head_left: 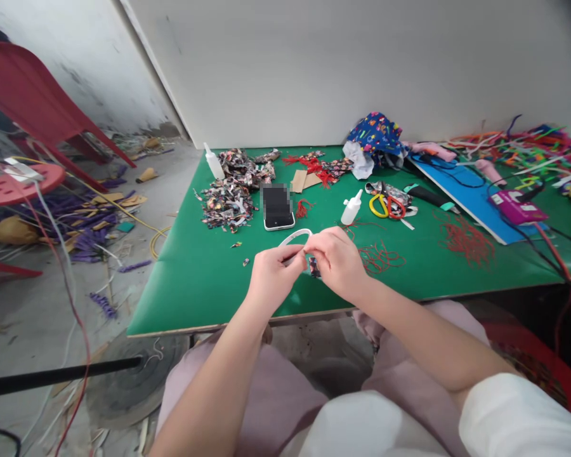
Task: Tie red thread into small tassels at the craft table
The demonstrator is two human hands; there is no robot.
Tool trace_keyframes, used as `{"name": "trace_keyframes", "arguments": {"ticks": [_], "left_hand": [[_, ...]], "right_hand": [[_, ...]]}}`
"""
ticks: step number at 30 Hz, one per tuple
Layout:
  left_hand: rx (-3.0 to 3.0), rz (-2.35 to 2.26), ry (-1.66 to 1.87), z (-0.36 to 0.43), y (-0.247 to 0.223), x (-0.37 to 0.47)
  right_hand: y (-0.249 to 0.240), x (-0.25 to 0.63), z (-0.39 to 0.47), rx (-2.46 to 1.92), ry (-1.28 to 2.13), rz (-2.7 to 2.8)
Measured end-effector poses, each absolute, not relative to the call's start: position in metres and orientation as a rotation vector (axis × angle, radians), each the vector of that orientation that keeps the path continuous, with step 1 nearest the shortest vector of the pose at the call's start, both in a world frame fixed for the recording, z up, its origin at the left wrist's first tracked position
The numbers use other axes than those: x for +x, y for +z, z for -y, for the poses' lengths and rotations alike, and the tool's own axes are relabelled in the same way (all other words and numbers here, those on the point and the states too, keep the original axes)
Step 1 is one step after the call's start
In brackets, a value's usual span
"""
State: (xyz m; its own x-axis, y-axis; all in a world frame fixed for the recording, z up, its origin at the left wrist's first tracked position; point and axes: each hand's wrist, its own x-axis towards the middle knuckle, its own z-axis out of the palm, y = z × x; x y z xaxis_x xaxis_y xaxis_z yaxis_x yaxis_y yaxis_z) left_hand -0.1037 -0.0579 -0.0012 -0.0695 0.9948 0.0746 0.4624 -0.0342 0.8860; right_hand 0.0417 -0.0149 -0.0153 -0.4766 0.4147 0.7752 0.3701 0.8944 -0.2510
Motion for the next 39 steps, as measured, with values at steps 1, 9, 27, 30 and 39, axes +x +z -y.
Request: {"name": "trace_keyframes", "arguments": {"ticks": [1,9,27,30,39], "left_hand": [[1.532,-1.571,1.062,0.058,-0.001,-0.103],[1.316,-1.400,1.191,0.051,-0.004,-0.102],[1.027,-1.298,1.275,0.041,-0.003,-0.097],[0.940,-1.412,1.383,0.036,-0.001,-0.111],[2.118,-2.109,0.738,0.034,-0.015,-0.154]], "right_hand": [[-0.016,0.042,0.015,-0.557,0.068,2.105],[-0.012,0.046,0.016,-0.655,0.253,2.012],[0.007,0.066,0.009,-0.905,0.695,1.819],[0.016,0.086,0.004,-0.916,0.659,1.589],[-0.023,0.128,-0.007,-1.151,0.713,2.267]]}}
